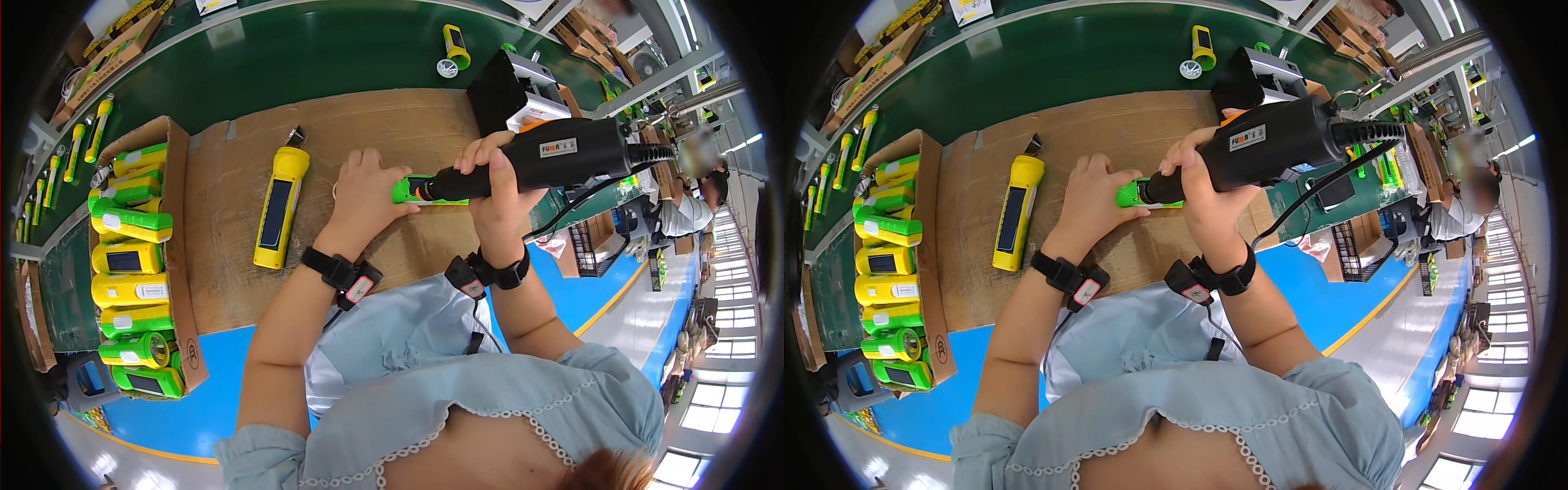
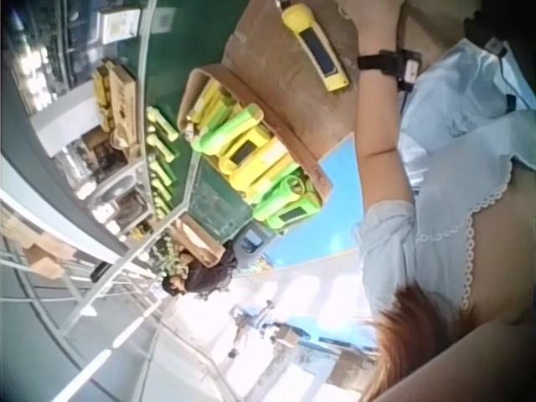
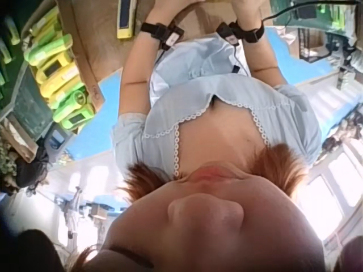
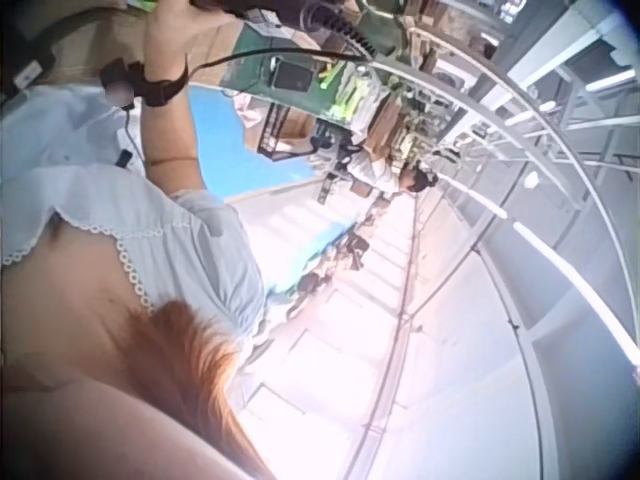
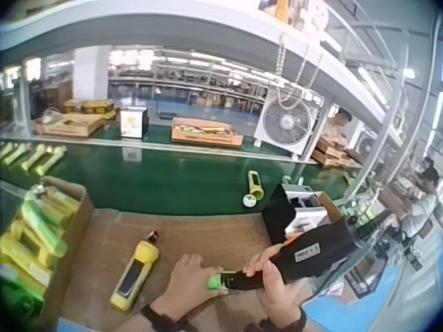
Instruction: Assembling solar-powered flashlights by attaching components and using an electric screwdriver.
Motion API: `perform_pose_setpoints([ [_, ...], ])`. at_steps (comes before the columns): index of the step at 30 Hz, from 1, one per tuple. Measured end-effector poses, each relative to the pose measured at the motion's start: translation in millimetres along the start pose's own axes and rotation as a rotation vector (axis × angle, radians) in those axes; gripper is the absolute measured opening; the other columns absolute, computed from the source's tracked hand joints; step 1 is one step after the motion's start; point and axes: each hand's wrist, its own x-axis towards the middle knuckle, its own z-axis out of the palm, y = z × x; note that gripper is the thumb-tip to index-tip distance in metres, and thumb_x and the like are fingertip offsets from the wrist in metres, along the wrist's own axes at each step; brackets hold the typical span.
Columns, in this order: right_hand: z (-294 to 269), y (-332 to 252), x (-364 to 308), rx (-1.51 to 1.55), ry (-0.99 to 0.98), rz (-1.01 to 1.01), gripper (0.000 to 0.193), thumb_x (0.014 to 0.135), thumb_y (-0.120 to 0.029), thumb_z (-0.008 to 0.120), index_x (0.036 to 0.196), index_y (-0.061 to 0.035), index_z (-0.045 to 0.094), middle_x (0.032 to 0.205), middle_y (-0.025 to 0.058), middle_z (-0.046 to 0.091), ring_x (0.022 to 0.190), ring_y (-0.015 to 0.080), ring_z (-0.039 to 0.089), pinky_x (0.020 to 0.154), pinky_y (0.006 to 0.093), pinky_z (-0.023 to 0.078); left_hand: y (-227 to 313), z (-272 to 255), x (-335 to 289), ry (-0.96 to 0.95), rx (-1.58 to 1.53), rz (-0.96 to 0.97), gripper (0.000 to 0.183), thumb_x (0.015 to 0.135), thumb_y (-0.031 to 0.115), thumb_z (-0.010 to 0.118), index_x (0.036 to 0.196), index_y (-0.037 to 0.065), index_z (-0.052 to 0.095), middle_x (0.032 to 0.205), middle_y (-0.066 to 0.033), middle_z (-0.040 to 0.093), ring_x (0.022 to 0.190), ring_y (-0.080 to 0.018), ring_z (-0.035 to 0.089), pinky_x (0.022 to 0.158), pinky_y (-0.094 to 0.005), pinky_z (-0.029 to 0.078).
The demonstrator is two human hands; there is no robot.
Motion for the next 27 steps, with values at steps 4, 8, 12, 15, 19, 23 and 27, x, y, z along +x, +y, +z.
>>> perform_pose_setpoints([
  [4, 5.4, 2.8, -1.4, 0.046, 0.024, 0.035, 0.025, 0.085, -0.002, 0.052, 0.106, 0.0011, 0.04, 0.075, 0.0105, 0.051, 0.064, 0.0211, 0.055, 0.062, 0.0374, 0.049, 0.0, -0.5, -0.2, 0.006, 0.024, 0.009, 0.053, 0.053, 0.035, 0.084, 0.102, 0.021, 0.069, 0.088, -0.0065, 0.047, 0.091, -0.0265, 0.046, 0.078, -0.0391, 0.04],
  [8, 4.5, 12.9, -2.2, 0.117, 0.016, 0.052, 0.05, 0.08, 0.009, 0.054, 0.122, -0.0003, 0.03, 0.077, 0.0087, 0.057, 0.064, 0.0172, 0.059, 0.063, 0.0312, 0.05, -0.4, -0.5, 0.7, 0.004, 0.021, 0.003, 0.053, 0.053, 0.034, 0.084, 0.102, 0.02, 0.069, 0.088, -0.0066, 0.047, 0.091, -0.0266, 0.046, 0.078, -0.039, 0.04],
  [12, 5.7, 18.4, -2.8, 0.082, -0.038, 0.068, 0.051, 0.078, 0.008, 0.056, 0.121, -0.0019, 0.031, 0.077, 0.0097, 0.057, 0.065, 0.0158, 0.059, 0.062, 0.0302, 0.05, -6.0, 3.3, 3.6, 0.003, -0.074, 0.069, 0.049, 0.055, 0.032, 0.083, 0.1, 0.018, 0.069, 0.089, -0.0065, 0.049, 0.091, -0.0266, 0.047, 0.079, -0.0392, 0.04],
  [15, 9.7, 21.1, -4.5, 0.039, -0.076, 0.06, 0.048, 0.08, 0.007, 0.055, 0.121, -0.0015, 0.031, 0.075, 0.0106, 0.055, 0.064, 0.0176, 0.057, 0.062, 0.0319, 0.05, -12.4, 8.9, 6.3, -0.011, -0.098, 0.114, 0.045, 0.057, 0.034, 0.081, 0.097, 0.016, 0.069, 0.087, -0.0061, 0.052, 0.09, -0.0262, 0.049, 0.078, -0.0391, 0.04],
  [19, 13.4, 23.3, -5.6, -0.009, -0.111, 0.025, 0.044, 0.084, 0.006, 0.053, 0.121, -0.0005, 0.031, 0.076, 0.0111, 0.053, 0.064, 0.0191, 0.056, 0.062, 0.0338, 0.049, -11.1, 5.9, 9.1, -0.066, -0.099, 0.099, 0.039, 0.055, 0.034, 0.082, 0.085, 0.012, 0.07, 0.086, -0.0055, 0.054, 0.091, -0.0253, 0.051, 0.08, -0.0385, 0.041],
  [23, 10.4, 21.4, -6.9, -0.025, -0.138, 0.029, 0.044, 0.084, 0.005, 0.053, 0.122, -0.0008, 0.03, 0.076, 0.0107, 0.053, 0.065, 0.0188, 0.056, 0.064, 0.0335, 0.049, -11.0, 6.0, 10.6, -0.052, -0.112, 0.108, 0.039, 0.055, 0.035, 0.082, 0.084, 0.012, 0.07, 0.085, -0.0052, 0.054, 0.09, -0.0248, 0.051, 0.079, -0.0384, 0.041],
  [27, 12.4, 20.3, -10.7, -0.052, -0.136, 0.073, 0.045, 0.084, 0.006, 0.052, 0.122, -0.0008, 0.029, 0.077, 0.0104, 0.053, 0.066, 0.0185, 0.056, 0.066, 0.0332, 0.049, -11.1, 6.1, 8.7, -0.04, -0.104, 0.123, 0.039, 0.054, 0.035, 0.082, 0.083, 0.012, 0.07, 0.084, -0.0052, 0.053, 0.088, -0.025, 0.051, 0.077, -0.0384, 0.04],
])
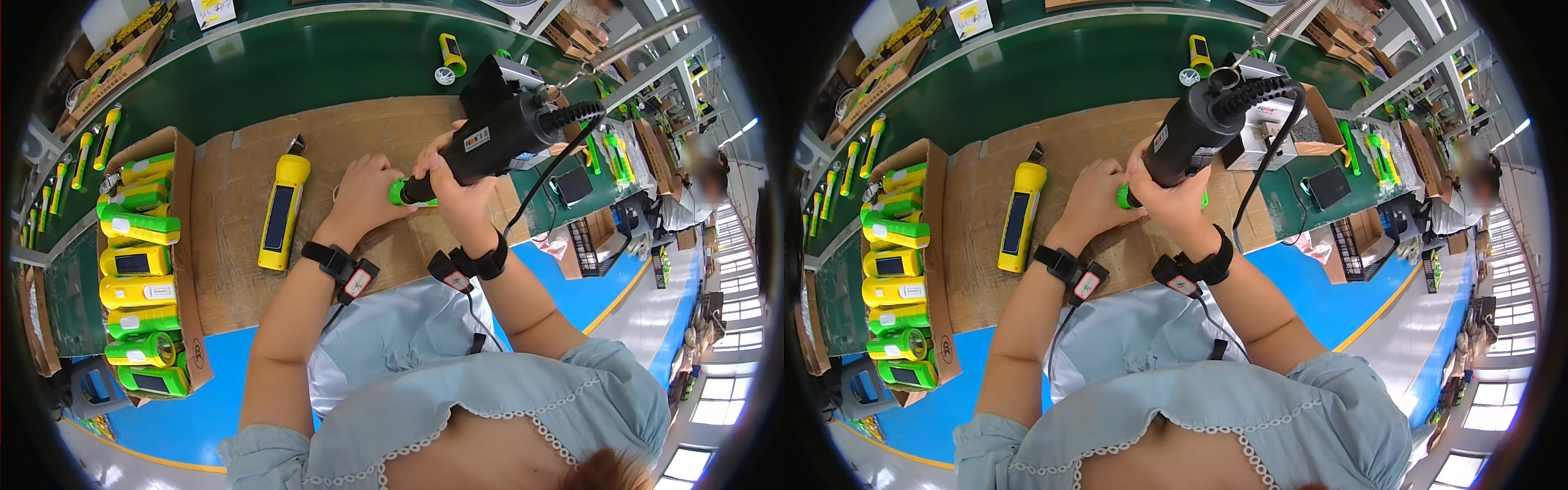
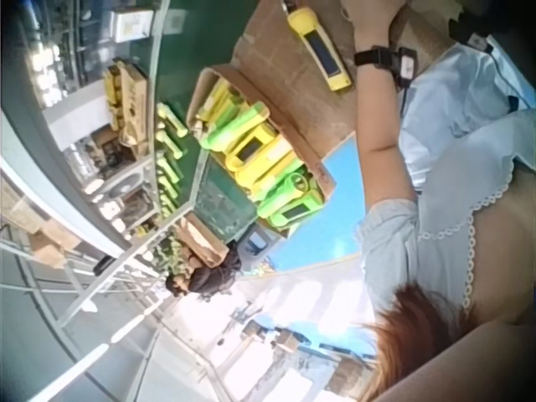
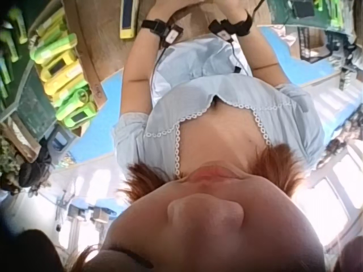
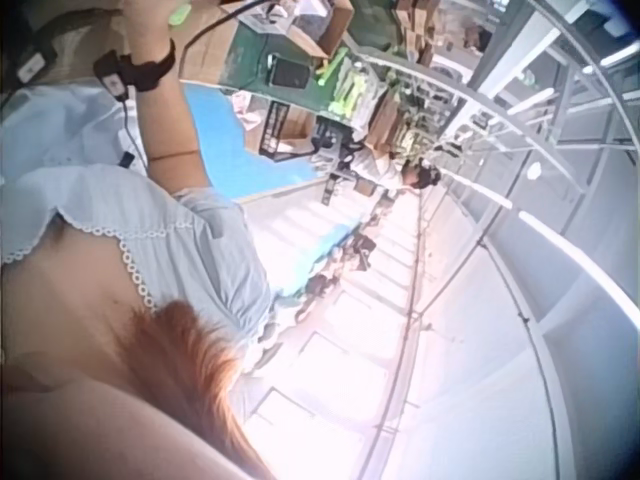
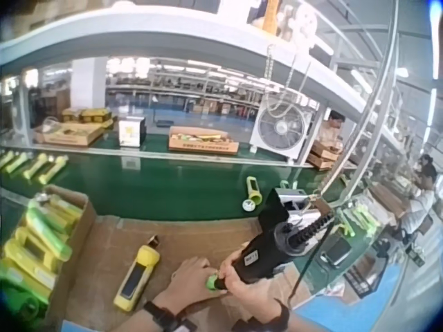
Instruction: Assembling solar-powered flashlights by attaching components and using an electric screwdriver.
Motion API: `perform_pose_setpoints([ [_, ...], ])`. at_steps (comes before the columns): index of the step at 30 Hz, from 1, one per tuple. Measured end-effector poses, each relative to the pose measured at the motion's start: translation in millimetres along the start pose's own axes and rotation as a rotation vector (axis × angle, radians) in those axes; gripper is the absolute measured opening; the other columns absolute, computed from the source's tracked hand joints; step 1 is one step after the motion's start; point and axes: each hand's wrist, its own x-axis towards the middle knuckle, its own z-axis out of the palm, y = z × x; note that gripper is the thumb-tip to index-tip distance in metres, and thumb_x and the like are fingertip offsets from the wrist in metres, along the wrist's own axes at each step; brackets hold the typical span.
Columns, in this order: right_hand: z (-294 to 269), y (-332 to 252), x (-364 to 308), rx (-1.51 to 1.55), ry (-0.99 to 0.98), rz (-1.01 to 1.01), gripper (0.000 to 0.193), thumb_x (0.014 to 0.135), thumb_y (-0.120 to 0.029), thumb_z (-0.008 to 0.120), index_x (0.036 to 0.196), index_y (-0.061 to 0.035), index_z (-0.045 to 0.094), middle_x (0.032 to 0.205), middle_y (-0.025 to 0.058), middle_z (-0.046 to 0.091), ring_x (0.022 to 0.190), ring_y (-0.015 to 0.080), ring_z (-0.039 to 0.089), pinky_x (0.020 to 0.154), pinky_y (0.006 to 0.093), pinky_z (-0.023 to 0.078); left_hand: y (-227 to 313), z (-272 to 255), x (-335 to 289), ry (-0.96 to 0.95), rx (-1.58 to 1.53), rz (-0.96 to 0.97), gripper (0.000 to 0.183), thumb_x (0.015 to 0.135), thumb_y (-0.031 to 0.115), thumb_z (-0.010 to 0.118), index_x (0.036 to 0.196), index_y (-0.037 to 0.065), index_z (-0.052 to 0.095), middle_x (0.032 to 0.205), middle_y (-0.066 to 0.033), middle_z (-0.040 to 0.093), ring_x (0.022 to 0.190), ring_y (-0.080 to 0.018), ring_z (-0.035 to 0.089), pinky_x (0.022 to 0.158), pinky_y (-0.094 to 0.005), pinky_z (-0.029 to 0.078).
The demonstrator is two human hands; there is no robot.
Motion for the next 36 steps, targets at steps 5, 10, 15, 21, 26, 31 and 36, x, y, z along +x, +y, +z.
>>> perform_pose_setpoints([
  [5, -6.6, -4.2, -0.8, -0.03, 0.017, -0.004, 0.046, 0.083, 0.006, 0.051, 0.123, -0.0008, 0.029, 0.078, 0.0106, 0.053, 0.066, 0.0196, 0.057, 0.066, 0.0335, 0.049, 0.2, 1.0, -0.3, -0.028, -0.008, -0.019, 0.04, 0.054, 0.032, 0.082, 0.085, 0.011, 0.069, 0.087, -0.0064, 0.053, 0.089, -0.026, 0.051, 0.077, -0.0387, 0.041],
  [10, -55.8, -47.8, 13.9, 0.038, 0.256, -0.203, 0.053, 0.084, -0.006, 0.053, 0.132, 0.0, 0.031, 0.075, 0.0108, 0.052, 0.061, 0.022, 0.055, 0.06, 0.0368, 0.05, 3.8, -8.9, 0.1, -0.05, -0.07, 0.028, 0.042, 0.062, 0.017, 0.077, 0.099, 0.008, 0.062, 0.096, -0.0112, 0.054, 0.097, -0.031, 0.05, 0.086, -0.0401, 0.042],
  [15, -141.3, -53.1, 46.4, -0.317, 0.54, -0.368, 0.05, 0.082, 0.003, 0.058, 0.127, 0.0063, 0.036, 0.076, 0.0088, 0.06, 0.062, 0.0153, 0.06, 0.063, 0.0297, 0.051, 0.2, -16.1, 0.6, -0.138, -0.127, 0.094, 0.045, 0.064, 0.009, 0.07, 0.107, 0.006, 0.055, 0.101, -0.0142, 0.051, 0.101, -0.0344, 0.048, 0.089, -0.0406, 0.041],
  [21, -182.3, -33.7, 78.6, -0.346, 0.586, -0.41, 0.042, 0.081, 0.004, 0.058, 0.119, 0.0038, 0.04, 0.075, 0.0084, 0.059, 0.062, 0.0158, 0.06, 0.063, 0.03, 0.051, 3.1, -17.2, -3.3, -0.116, -0.081, 0.089, 0.041, 0.065, 0.011, 0.069, 0.103, 0.008, 0.057, 0.098, -0.0139, 0.052, 0.101, -0.0344, 0.047, 0.088, -0.0429, 0.039],
  [26, -188.9, -25.9, 89.7, -0.374, 0.553, -0.321, 0.039, 0.077, 0.003, 0.062, 0.11, 0.0025, 0.042, 0.071, 0.008, 0.057, 0.054, 0.017, 0.059, 0.05, 0.0294, 0.048, 7.1, -20.6, -3.9, -0.119, -0.069, 0.003, 0.036, 0.065, 0.015, 0.07, 0.1, 0.012, 0.06, 0.096, -0.0131, 0.051, 0.097, -0.0323, 0.047, 0.085, -0.0419, 0.038],
  [31, -181.3, -32.5, 99.2, -0.471, 0.499, -0.167, 0.037, 0.079, 0.001, 0.059, 0.112, 0.0037, 0.043, 0.067, 0.0108, 0.055, 0.053, 0.0185, 0.056, 0.051, 0.0314, 0.048, 3.7, -20.3, -6.3, -0.112, -0.038, -0.061, 0.042, 0.063, 0.019, 0.073, 0.102, 0.012, 0.061, 0.099, -0.0145, 0.048, 0.099, -0.0334, 0.045, 0.089, -0.0424, 0.037],
  [36, -131.4, -34.4, 61.7, -0.156, 0.412, -0.072, 0.038, 0.081, -0.001, 0.056, 0.115, 0.004, 0.042, 0.067, 0.0104, 0.053, 0.056, 0.0207, 0.055, 0.053, 0.0335, 0.048, 3.7, -13.3, -5.5, -0.07, -0.017, -0.039, 0.044, 0.063, 0.02, 0.075, 0.102, 0.008, 0.059, 0.101, -0.0149, 0.048, 0.102, -0.0343, 0.045, 0.09, -0.0432, 0.036],
])
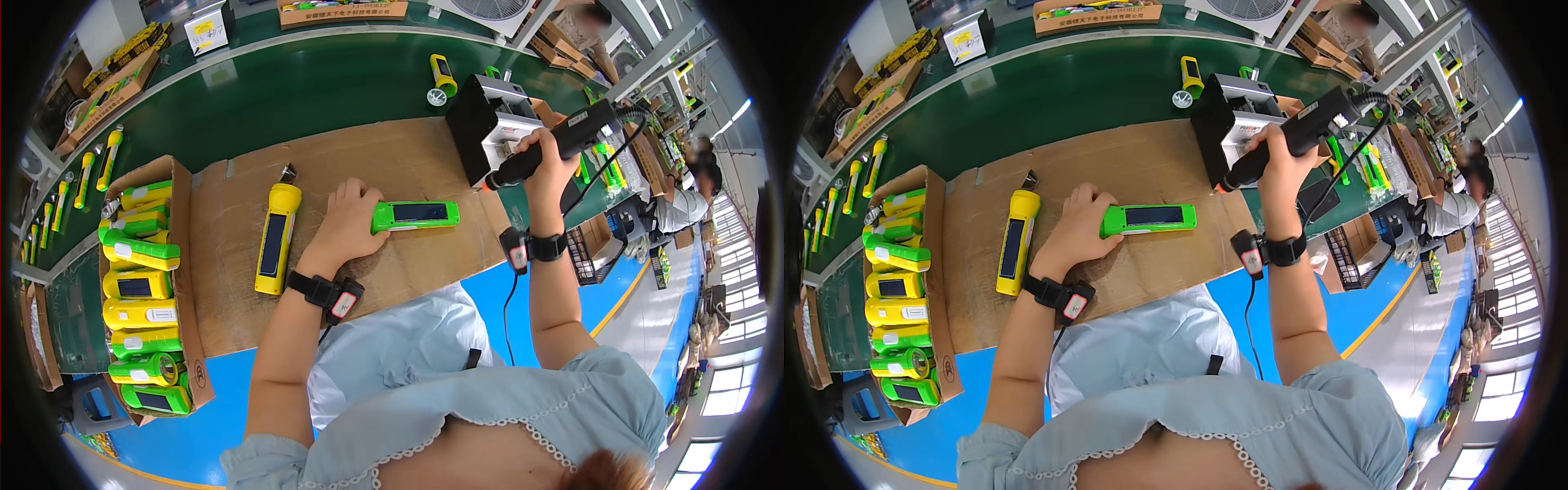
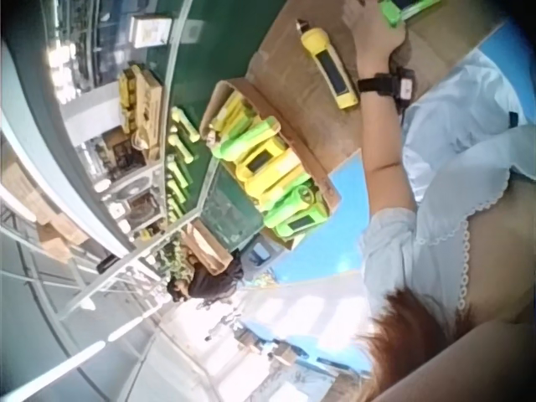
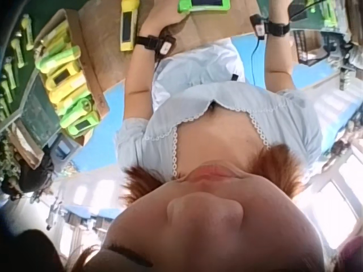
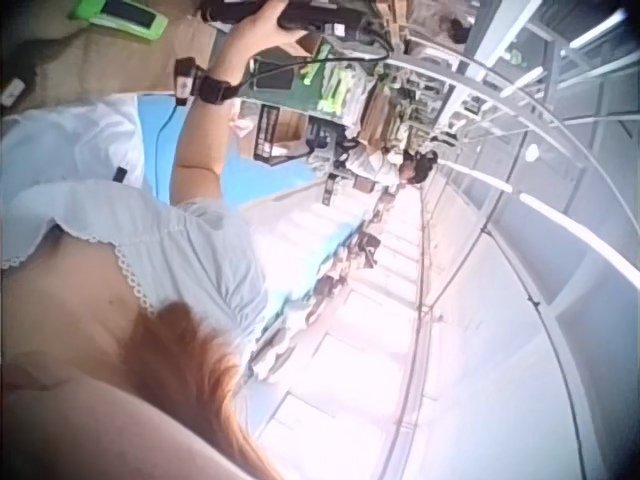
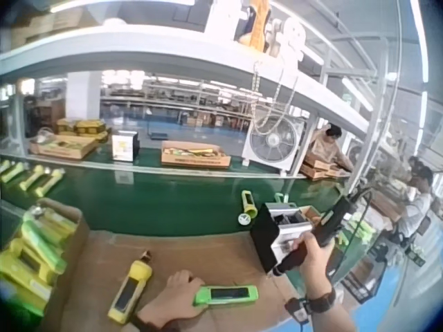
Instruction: Assembling solar-powered flashlights by attaching components and using an electric screwdriver.
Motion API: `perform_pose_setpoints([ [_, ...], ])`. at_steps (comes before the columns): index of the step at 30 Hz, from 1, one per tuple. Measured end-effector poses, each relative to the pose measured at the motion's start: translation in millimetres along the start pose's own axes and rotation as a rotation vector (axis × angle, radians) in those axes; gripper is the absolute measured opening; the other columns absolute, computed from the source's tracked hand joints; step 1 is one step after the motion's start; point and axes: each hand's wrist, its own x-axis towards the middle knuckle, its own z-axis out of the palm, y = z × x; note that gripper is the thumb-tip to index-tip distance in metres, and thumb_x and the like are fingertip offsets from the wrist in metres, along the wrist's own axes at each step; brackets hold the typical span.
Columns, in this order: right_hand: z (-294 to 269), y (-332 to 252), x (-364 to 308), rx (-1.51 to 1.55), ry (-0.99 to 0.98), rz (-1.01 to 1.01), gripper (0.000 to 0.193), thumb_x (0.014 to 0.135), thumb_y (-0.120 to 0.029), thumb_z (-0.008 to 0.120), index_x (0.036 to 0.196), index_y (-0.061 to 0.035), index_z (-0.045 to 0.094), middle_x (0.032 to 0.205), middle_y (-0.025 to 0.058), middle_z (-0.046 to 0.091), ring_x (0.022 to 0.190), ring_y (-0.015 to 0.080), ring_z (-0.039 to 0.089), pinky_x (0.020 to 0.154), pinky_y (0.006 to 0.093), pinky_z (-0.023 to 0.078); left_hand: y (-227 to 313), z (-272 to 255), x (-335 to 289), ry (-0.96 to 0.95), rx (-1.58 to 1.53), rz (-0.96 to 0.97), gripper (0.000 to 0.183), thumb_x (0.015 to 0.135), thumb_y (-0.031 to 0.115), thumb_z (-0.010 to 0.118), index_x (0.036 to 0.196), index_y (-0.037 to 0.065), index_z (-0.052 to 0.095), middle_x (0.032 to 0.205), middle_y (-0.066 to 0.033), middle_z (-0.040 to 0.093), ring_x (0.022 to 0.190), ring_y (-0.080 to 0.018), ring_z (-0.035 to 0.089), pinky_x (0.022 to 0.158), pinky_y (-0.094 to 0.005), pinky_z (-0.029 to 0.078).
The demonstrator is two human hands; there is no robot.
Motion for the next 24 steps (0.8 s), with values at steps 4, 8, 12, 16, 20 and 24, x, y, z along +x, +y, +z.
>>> perform_pose_setpoints([
  [4, 52.6, -8.7, -47.5, 0.218, -0.076, 0.0, 0.035, 0.079, 0.003, 0.052, 0.112, 0.0054, 0.04, 0.064, 0.0113, 0.057, 0.056, 0.0192, 0.058, 0.057, 0.0306, 0.05, -2.9, -1.9, -2.5, -0.025, 0.017, 0.013, 0.047, 0.062, 0.021, 0.075, 0.103, 0.007, 0.056, 0.104, -0.0144, 0.049, 0.106, -0.0337, 0.044, 0.091, -0.0431, 0.035],
  [8, 84.2, -1.0, -60.3, 0.244, -0.221, 0.036, 0.042, 0.082, 0.002, 0.053, 0.12, 0.0018, 0.035, 0.071, 0.011, 0.056, 0.059, 0.0202, 0.058, 0.058, 0.0336, 0.05, -1.7, -2.9, -2.3, -0.037, 0.018, -0.012, 0.048, 0.062, 0.022, 0.075, 0.103, 0.007, 0.056, 0.106, -0.0141, 0.049, 0.107, -0.033, 0.044, 0.093, -0.0425, 0.034],
  [12, 102.6, 0.4, -65.6, 0.211, -0.272, 0.063, 0.044, 0.081, 0.005, 0.05, 0.121, 0.001, 0.033, 0.071, 0.0122, 0.054, 0.059, 0.0226, 0.057, 0.058, 0.0367, 0.05, -1.1, -2.9, -3.1, -0.041, 0.026, -0.043, 0.048, 0.063, 0.022, 0.075, 0.104, 0.007, 0.056, 0.107, -0.0144, 0.049, 0.108, -0.0334, 0.043, 0.093, -0.0427, 0.034],
  [16, 105.8, 8.8, -67.4, 0.211, -0.276, 0.086, 0.044, 0.079, 0.007, 0.048, 0.121, 0.0019, 0.033, 0.07, 0.0118, 0.053, 0.058, 0.0223, 0.056, 0.057, 0.0363, 0.05, -0.9, -1.2, -2.4, -0.05, 0.033, -0.04, 0.05, 0.063, 0.022, 0.076, 0.105, 0.006, 0.055, 0.107, -0.0149, 0.049, 0.109, -0.0339, 0.043, 0.093, -0.0432, 0.034],
  [20, 107.8, 9.3, -65.5, 0.21, -0.284, 0.076, 0.043, 0.079, 0.007, 0.049, 0.12, 0.0021, 0.035, 0.069, 0.0115, 0.053, 0.057, 0.0219, 0.056, 0.057, 0.0361, 0.049, -1.0, -1.8, -2.4, -0.042, 0.034, -0.052, 0.052, 0.063, 0.022, 0.076, 0.106, 0.005, 0.054, 0.107, -0.0152, 0.049, 0.109, -0.0344, 0.043, 0.092, -0.0432, 0.035],
  [24, 107.4, 11.3, -61.3, 0.263, -0.302, 0.095, 0.046, 0.078, 0.006, 0.054, 0.12, 0.0035, 0.037, 0.073, 0.007, 0.057, 0.061, 0.0159, 0.059, 0.058, 0.0318, 0.05, 0.4, -1.7, -1.8, -0.032, 0.036, -0.046, 0.055, 0.062, 0.022, 0.078, 0.107, 0.004, 0.052, 0.107, -0.0152, 0.05, 0.108, -0.0348, 0.044, 0.092, -0.0432, 0.035],
])
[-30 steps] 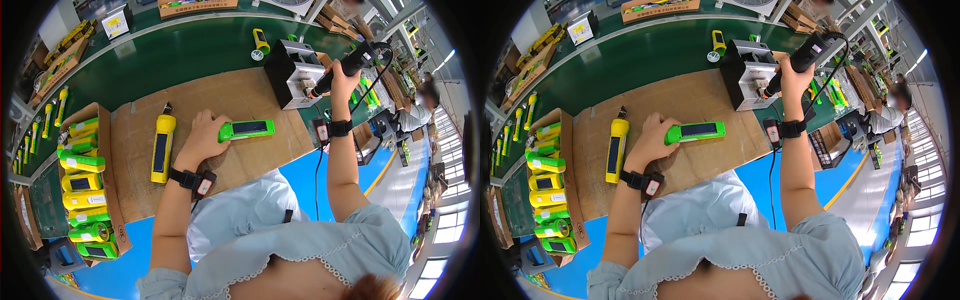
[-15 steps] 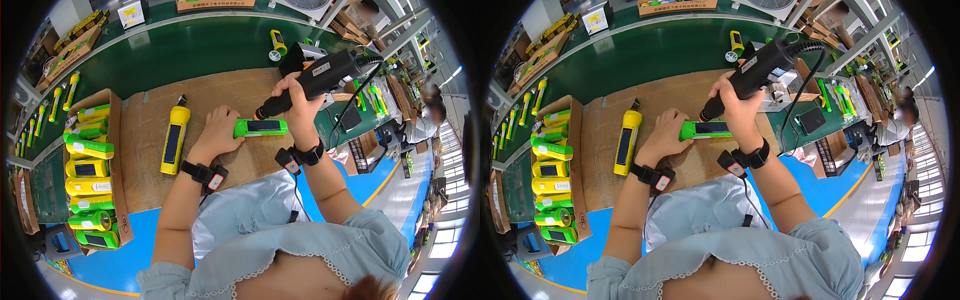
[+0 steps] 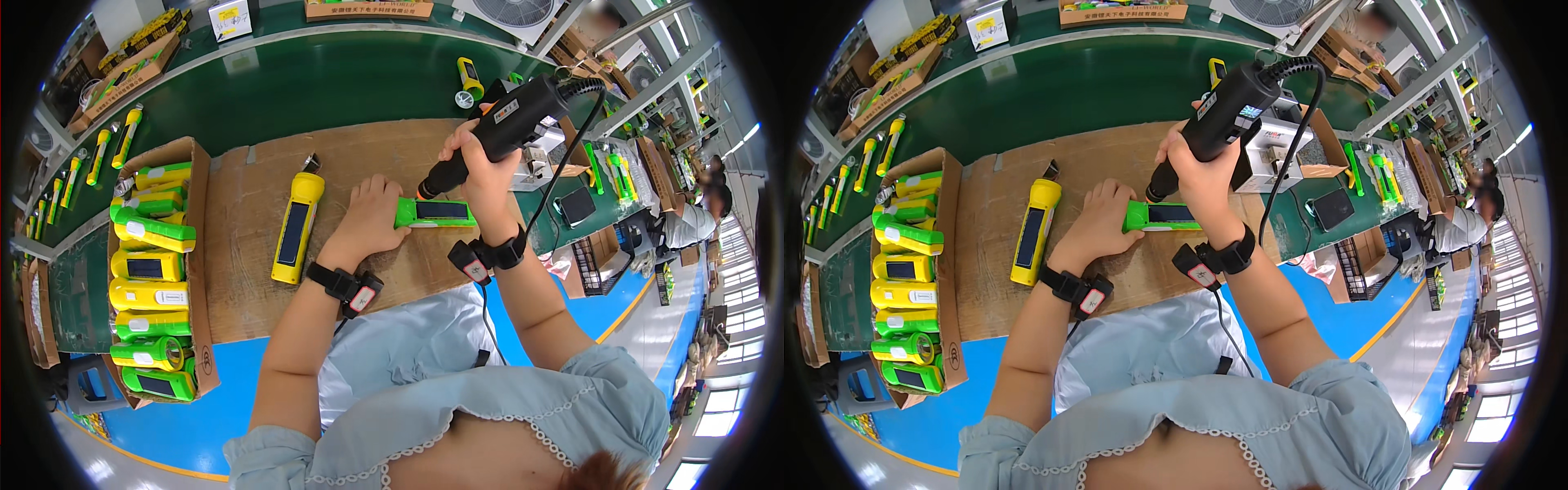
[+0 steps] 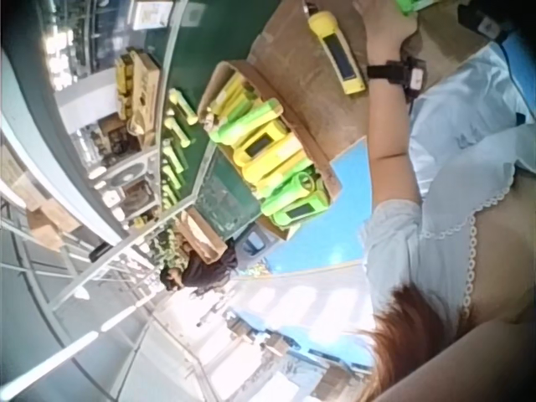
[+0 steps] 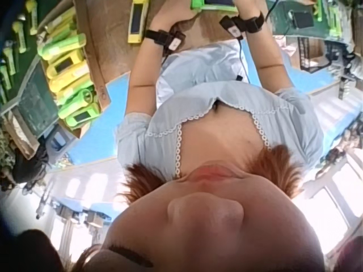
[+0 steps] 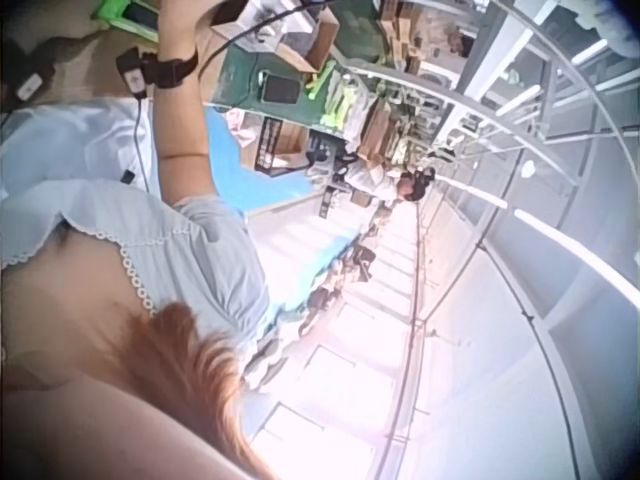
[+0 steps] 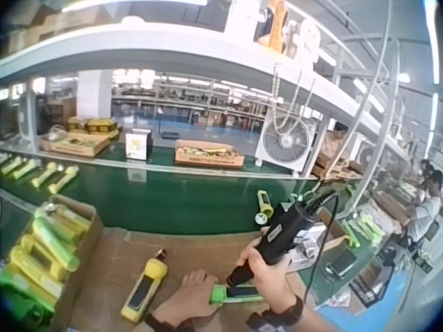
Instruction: Assembling solar-powered flashlights by attaching components and using an electric screwdriver.
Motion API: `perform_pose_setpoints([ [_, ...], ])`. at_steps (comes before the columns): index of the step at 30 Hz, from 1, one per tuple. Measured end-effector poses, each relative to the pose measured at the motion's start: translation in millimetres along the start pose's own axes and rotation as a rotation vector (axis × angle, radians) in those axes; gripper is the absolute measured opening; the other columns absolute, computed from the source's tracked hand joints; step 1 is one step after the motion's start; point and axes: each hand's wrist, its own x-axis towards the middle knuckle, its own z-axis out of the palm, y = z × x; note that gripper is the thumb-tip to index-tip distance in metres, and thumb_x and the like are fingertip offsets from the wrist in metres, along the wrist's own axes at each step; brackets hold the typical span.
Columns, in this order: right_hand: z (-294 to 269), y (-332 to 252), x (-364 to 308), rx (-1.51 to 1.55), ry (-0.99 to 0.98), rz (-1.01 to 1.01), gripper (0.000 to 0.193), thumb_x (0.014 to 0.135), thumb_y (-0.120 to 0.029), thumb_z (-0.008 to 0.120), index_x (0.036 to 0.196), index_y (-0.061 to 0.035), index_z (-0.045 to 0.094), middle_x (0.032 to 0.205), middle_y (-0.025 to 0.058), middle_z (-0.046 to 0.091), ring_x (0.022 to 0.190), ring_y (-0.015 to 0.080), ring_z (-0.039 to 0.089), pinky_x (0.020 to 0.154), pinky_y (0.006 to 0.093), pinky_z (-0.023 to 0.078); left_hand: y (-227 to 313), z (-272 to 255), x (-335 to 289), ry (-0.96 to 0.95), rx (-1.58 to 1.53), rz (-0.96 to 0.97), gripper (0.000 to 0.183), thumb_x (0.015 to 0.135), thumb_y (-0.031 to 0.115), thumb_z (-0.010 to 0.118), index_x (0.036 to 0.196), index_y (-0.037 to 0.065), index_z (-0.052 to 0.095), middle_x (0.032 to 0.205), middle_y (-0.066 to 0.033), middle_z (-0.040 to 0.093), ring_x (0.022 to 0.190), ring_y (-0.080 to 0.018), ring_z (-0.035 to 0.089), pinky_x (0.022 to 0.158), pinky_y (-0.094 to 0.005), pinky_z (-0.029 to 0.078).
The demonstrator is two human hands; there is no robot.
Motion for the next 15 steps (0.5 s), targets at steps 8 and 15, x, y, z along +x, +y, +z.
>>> perform_pose_setpoints([
  [8, 0.9, 4.7, -1.6, 0.011, -0.024, 0.034, 0.042, 0.077, 0.006, 0.054, 0.116, 0.003, 0.038, 0.071, 0.0076, 0.056, 0.058, 0.0159, 0.057, 0.058, 0.0321, 0.049, 2.7, -0.2, -2.4, -0.015, 0.04, -0.045, 0.058, 0.06, 0.023, 0.079, 0.107, 0.004, 0.051, 0.107, -0.0148, 0.05, 0.108, -0.0336, 0.045, 0.091, -0.0437, 0.033],
  [15, 0.4, 18.6, -0.2, 0.045, -0.158, 0.104, 0.038, 0.076, 0.006, 0.056, 0.11, 0.0013, 0.04, 0.07, 0.0081, 0.056, 0.056, 0.0156, 0.057, 0.055, 0.0304, 0.049, 1.1, 5.5, -3.6, -0.037, 0.131, -0.093, 0.057, 0.06, 0.022, 0.079, 0.107, 0.002, 0.053, 0.107, -0.0157, 0.05, 0.108, -0.0338, 0.044, 0.091, -0.0457, 0.031],
])
